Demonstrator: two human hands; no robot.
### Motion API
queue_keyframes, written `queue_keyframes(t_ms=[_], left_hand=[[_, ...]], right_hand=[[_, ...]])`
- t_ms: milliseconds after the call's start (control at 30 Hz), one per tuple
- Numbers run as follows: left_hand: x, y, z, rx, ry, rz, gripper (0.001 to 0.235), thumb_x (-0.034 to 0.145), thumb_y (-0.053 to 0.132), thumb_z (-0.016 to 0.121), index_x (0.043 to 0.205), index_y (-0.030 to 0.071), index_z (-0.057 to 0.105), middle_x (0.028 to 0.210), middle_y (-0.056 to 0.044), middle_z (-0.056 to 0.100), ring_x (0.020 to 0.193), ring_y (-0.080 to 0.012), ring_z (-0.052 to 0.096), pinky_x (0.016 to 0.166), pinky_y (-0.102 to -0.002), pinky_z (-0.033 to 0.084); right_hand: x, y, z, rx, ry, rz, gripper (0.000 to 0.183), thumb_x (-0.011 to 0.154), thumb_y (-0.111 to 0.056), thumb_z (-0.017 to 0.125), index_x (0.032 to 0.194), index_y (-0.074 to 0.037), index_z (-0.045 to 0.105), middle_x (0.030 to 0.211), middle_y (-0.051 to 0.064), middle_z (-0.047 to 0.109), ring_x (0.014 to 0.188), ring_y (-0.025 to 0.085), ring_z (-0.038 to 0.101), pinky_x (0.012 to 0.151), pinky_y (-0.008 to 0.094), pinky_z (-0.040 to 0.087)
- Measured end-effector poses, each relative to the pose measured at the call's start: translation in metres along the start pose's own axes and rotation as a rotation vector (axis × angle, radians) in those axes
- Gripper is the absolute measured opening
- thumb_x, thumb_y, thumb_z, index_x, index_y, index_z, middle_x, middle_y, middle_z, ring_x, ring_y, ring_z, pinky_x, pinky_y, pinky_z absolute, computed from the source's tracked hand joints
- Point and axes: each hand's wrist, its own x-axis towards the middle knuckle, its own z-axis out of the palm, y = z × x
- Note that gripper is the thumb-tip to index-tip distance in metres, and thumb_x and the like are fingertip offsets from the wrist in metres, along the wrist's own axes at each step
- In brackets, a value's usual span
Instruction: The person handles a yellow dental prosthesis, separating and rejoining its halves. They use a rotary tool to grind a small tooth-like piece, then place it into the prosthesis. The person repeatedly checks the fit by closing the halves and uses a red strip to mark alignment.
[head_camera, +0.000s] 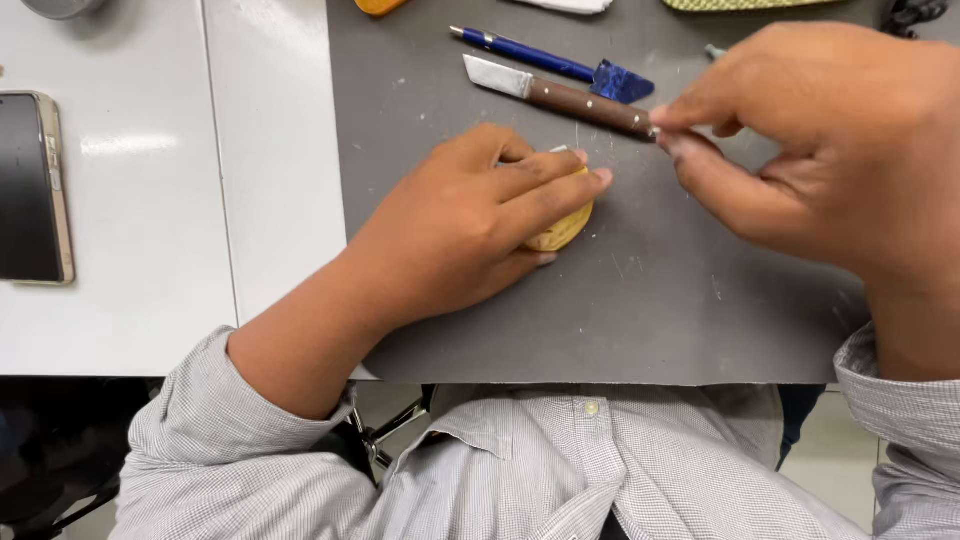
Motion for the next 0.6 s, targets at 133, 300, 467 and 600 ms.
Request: queue_keyframes(t_ms=[133,300,467,600], left_hand=[[-0.004,0.009,-0.006,-0.044,-0.087,-0.03,0.066,0.079,0.013,0.086,0.14,0.018,0.063,0.136,-0.001,0.066,0.109,-0.0268,0.06,0.095,-0.037,0.055],[-0.003,0.017,-0.02,0.006,-0.145,-0.012,0.066,0.073,0.024,0.087,0.135,0.017,0.066,0.126,-0.007,0.065,0.101,-0.0297,0.058,0.088,-0.041,0.053],[-0.004,0.017,-0.017,0.03,-0.14,-0.028,0.062,0.078,0.024,0.086,0.136,0.018,0.067,0.123,-0.005,0.067,0.099,-0.0294,0.058,0.085,-0.041,0.054],[-0.004,0.013,-0.015,0.008,-0.132,-0.023,0.06,0.081,0.025,0.087,0.137,0.02,0.067,0.12,-0.005,0.067,0.099,-0.0304,0.058,0.084,-0.042,0.053]], right_hand=[[0.009,-0.001,0.002,-0.106,-0.033,0.046,0.015,0.082,-0.003,0.081,0.096,-0.002,0.077,0.086,0.011,0.071,0.077,0.027,0.068,0.067,0.037,0.052],[0.011,-0.001,0.01,-0.211,0.01,0.002,0.013,0.083,-0.01,0.079,0.095,-0.007,0.079,0.084,0.009,0.071,0.075,0.027,0.067,0.065,0.037,0.051],[-0.006,0.019,0.01,-0.266,0.044,0.169,0.009,0.101,-0.01,0.075,0.109,-0.007,0.08,0.092,0.009,0.074,0.07,0.023,0.065,0.064,0.034,0.05],[0.001,0.029,0.018,-0.386,0.063,0.055,0.015,0.099,-0.021,0.074,0.109,-0.01,0.08,0.088,0.005,0.074,0.073,0.02,0.068,0.063,0.032,0.052]])
